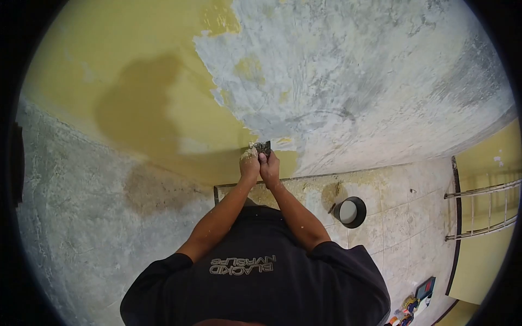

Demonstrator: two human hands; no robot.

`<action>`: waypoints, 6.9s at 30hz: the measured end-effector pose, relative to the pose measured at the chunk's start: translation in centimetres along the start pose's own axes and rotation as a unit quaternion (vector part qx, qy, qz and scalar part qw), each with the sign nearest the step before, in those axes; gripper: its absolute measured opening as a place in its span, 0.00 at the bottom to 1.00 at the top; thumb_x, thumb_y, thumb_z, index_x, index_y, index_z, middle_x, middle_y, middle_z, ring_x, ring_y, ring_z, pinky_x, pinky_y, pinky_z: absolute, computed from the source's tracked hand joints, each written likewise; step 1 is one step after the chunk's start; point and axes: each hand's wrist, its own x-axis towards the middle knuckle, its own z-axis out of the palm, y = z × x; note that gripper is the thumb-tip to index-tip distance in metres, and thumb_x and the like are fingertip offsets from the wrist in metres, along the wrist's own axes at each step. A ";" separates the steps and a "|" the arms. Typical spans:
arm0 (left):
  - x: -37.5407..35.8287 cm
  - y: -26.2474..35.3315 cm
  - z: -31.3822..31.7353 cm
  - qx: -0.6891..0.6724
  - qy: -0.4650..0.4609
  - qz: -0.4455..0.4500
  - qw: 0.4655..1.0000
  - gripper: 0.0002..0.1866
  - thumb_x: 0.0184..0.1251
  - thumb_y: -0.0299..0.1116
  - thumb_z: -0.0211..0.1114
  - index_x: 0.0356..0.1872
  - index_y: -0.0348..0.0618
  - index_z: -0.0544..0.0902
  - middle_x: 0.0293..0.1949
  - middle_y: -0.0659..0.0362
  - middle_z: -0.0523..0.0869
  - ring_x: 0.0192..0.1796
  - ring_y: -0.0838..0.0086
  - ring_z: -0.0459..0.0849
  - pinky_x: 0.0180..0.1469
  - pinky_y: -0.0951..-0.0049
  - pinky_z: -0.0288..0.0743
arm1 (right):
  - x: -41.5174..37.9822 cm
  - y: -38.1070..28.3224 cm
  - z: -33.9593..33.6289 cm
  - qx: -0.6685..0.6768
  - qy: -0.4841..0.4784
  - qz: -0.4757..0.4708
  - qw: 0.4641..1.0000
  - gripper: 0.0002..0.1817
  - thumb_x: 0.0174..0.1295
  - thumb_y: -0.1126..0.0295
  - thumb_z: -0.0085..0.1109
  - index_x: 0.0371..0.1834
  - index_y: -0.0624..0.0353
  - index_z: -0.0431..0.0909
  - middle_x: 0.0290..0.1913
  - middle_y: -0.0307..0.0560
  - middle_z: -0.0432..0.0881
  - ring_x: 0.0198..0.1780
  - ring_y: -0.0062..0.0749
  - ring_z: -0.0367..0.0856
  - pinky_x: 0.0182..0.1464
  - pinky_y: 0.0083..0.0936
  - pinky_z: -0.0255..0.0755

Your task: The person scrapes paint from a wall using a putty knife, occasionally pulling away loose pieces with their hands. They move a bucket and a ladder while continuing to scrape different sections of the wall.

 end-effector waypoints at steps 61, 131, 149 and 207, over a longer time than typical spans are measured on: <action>-1.2 2.5 -2.0 -0.203 -0.147 -0.210 0.945 0.26 0.71 0.49 0.45 0.45 0.33 0.78 0.44 0.41 0.81 0.47 0.53 0.79 0.48 0.59 0.70 | 1.5 -1.8 0.4 -0.052 0.023 -0.048 0.997 0.17 0.64 0.60 0.53 0.32 0.67 0.73 0.19 0.47 0.76 0.23 0.25 0.70 0.27 0.29 0.66; -1.0 2.6 -1.8 0.010 -0.036 0.009 0.999 0.16 0.65 0.39 0.47 0.34 0.37 0.79 0.32 0.43 0.83 0.37 0.49 0.82 0.44 0.51 0.72 | 0.3 -1.9 0.6 -0.006 0.068 -0.026 0.997 0.16 0.64 0.62 0.53 0.31 0.68 0.74 0.21 0.49 0.76 0.23 0.27 0.71 0.28 0.29 0.67; -0.3 4.7 -3.0 0.019 -0.092 0.004 0.996 0.20 0.70 0.41 0.43 0.40 0.35 0.78 0.38 0.40 0.81 0.43 0.47 0.79 0.45 0.53 0.71 | 1.1 -3.6 0.1 -0.023 0.052 -0.030 0.998 0.16 0.65 0.61 0.54 0.33 0.67 0.74 0.25 0.39 0.77 0.27 0.20 0.68 0.30 0.25 0.67; 1.0 3.8 -3.7 0.004 -0.004 0.054 0.999 0.12 0.59 0.41 0.55 0.29 0.44 0.81 0.30 0.47 0.83 0.35 0.51 0.81 0.38 0.54 0.74 | 1.5 -4.7 2.5 0.148 0.047 -0.050 0.987 0.12 0.64 0.67 0.55 0.41 0.68 0.75 0.30 0.41 0.81 0.32 0.17 0.72 0.34 0.21 0.70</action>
